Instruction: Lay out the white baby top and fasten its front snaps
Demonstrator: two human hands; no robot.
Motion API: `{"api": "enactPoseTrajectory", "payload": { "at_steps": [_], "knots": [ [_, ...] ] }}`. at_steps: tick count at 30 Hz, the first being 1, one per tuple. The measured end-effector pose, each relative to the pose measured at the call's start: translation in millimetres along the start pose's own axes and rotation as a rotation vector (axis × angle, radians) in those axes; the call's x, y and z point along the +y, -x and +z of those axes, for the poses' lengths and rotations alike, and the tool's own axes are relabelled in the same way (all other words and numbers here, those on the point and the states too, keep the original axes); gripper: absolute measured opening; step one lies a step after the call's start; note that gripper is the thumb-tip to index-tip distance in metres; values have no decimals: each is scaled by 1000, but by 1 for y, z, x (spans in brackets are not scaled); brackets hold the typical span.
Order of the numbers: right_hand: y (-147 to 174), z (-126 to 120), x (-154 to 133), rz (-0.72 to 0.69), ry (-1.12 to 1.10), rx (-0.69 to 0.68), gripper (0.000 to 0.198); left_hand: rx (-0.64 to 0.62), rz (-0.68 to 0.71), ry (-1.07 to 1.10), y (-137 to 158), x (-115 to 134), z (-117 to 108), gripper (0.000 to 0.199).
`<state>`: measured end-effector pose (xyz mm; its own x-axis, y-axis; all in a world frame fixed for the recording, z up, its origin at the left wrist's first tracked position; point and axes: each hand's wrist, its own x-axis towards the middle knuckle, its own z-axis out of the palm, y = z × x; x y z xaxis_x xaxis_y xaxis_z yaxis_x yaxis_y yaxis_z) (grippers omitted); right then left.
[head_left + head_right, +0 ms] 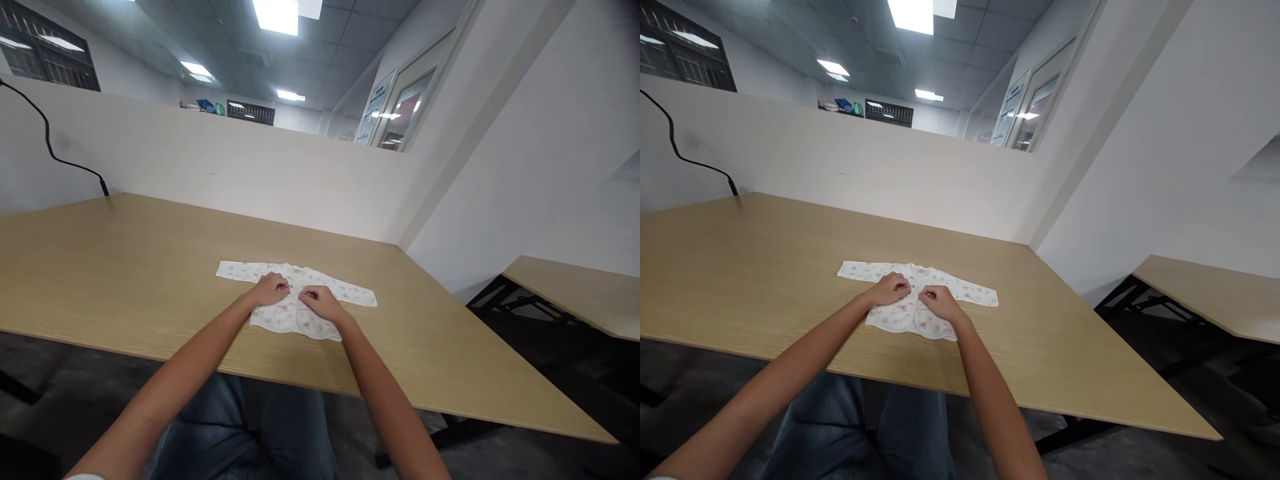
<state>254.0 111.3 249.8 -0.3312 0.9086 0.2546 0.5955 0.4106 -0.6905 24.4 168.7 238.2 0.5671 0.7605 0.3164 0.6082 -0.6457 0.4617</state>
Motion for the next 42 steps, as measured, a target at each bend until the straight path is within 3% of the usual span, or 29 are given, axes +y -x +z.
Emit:
{"api": "enactPoseTrajectory", "payload": {
  "at_steps": [42],
  "knots": [
    [-1,-1,2,-4,-19,-36,27,-22,0,42,3,4,-6,23]
  ]
}}
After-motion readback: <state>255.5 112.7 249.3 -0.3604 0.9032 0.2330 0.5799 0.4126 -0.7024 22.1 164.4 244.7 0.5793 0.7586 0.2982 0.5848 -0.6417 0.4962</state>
